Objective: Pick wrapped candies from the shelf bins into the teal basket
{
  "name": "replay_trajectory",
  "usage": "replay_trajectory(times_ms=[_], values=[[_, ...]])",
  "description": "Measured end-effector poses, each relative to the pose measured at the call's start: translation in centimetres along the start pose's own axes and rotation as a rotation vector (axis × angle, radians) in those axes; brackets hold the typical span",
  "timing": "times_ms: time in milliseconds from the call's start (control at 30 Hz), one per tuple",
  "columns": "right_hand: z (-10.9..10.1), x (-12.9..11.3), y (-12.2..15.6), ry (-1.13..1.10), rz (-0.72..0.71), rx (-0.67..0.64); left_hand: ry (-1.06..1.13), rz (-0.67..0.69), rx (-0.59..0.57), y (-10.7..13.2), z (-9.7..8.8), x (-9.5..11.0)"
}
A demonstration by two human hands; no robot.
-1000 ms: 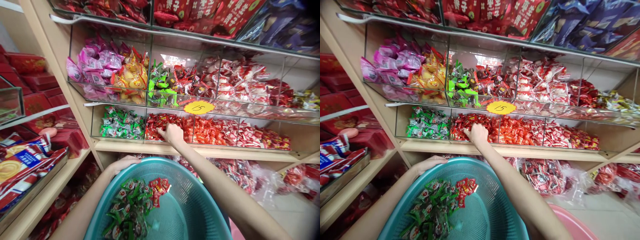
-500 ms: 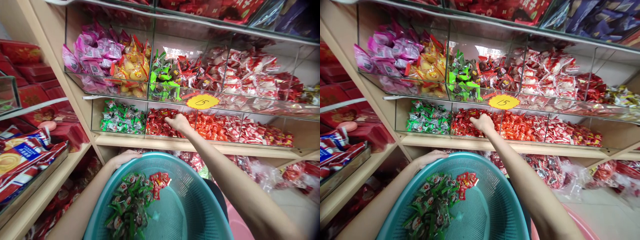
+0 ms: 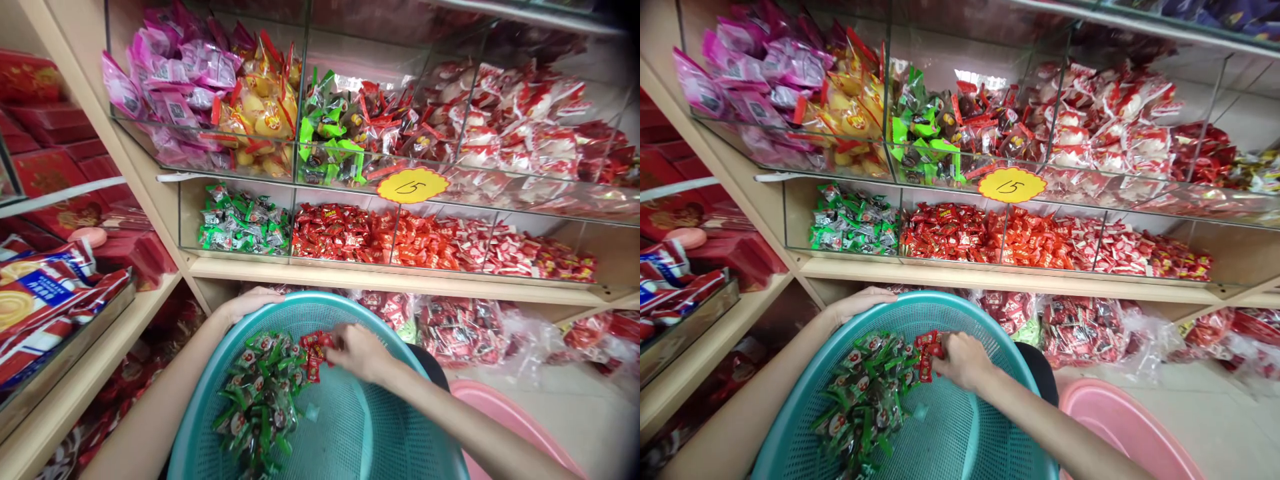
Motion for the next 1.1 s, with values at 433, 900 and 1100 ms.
replay_trajectory(times_ms=[433, 900, 1100], values=[[5.3, 1.0, 0.5, 0.3, 0.072, -0.129, -0.023, 0.008, -0.004, 0.3, 0.2, 0.4], [-9.6, -3.6, -3.8, -0.003, -0.149, 0.433, 0.038, 0.026, 0.009, 0.4, 0.3, 0.6], [-12.2, -5.0, -9.1, 0.1, -0.014, 0.575, 0.023, 0.007, 0.023, 0.4, -0.1, 0.2]])
Point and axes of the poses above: each hand's wrist, its own y-axis away from the middle knuckle, its own z-axis out of the palm, x = y × z, the point moved 4 cm from there along -y, towards the middle knuckle, and after that the axes turned 6 degrees about z, right-handed, at the moved point
